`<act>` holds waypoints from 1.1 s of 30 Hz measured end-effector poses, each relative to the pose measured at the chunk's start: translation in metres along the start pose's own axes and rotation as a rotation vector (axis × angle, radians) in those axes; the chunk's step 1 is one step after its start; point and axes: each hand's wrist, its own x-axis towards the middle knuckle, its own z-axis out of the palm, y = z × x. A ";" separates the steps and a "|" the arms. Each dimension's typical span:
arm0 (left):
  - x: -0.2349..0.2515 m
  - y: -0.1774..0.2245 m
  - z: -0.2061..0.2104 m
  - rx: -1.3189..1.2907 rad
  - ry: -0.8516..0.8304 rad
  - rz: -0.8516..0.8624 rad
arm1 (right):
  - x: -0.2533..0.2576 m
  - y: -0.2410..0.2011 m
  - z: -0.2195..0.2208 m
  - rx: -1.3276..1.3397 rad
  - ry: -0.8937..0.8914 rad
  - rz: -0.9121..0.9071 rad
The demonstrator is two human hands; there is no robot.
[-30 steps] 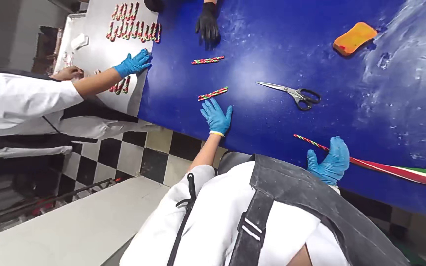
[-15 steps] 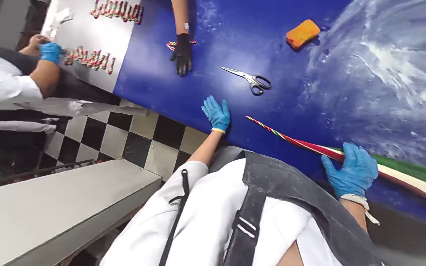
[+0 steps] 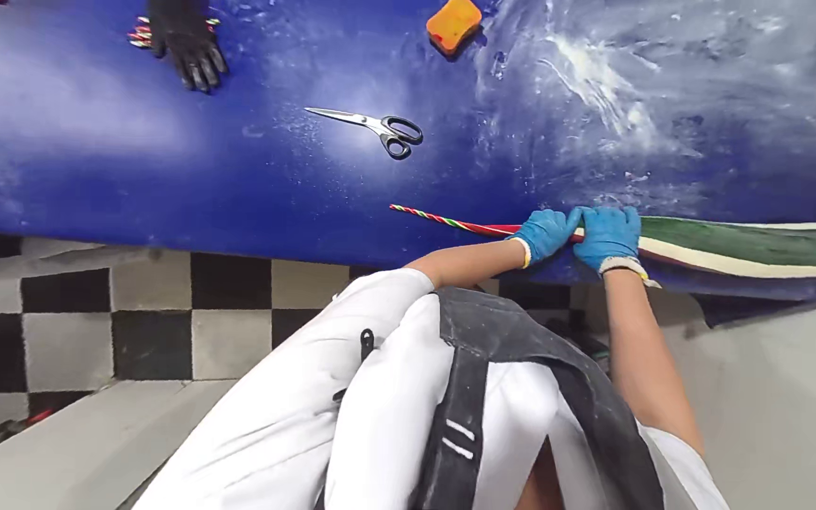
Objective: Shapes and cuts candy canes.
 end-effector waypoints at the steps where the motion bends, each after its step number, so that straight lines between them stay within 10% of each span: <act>1: -0.003 -0.003 -0.005 -0.048 -0.025 -0.029 | -0.001 -0.007 -0.001 0.004 -0.008 0.010; 13: -0.091 -0.079 -0.047 -0.204 -0.464 -0.025 | -0.007 -0.095 0.005 -0.028 -0.013 0.085; 25: -0.294 -0.241 -0.103 -0.535 -0.453 -0.070 | 0.000 -0.107 0.000 -0.018 -0.052 0.153; 33: -0.433 -0.374 -0.134 -0.538 -0.352 -0.712 | 0.007 -0.093 -0.014 -0.067 -0.197 -0.121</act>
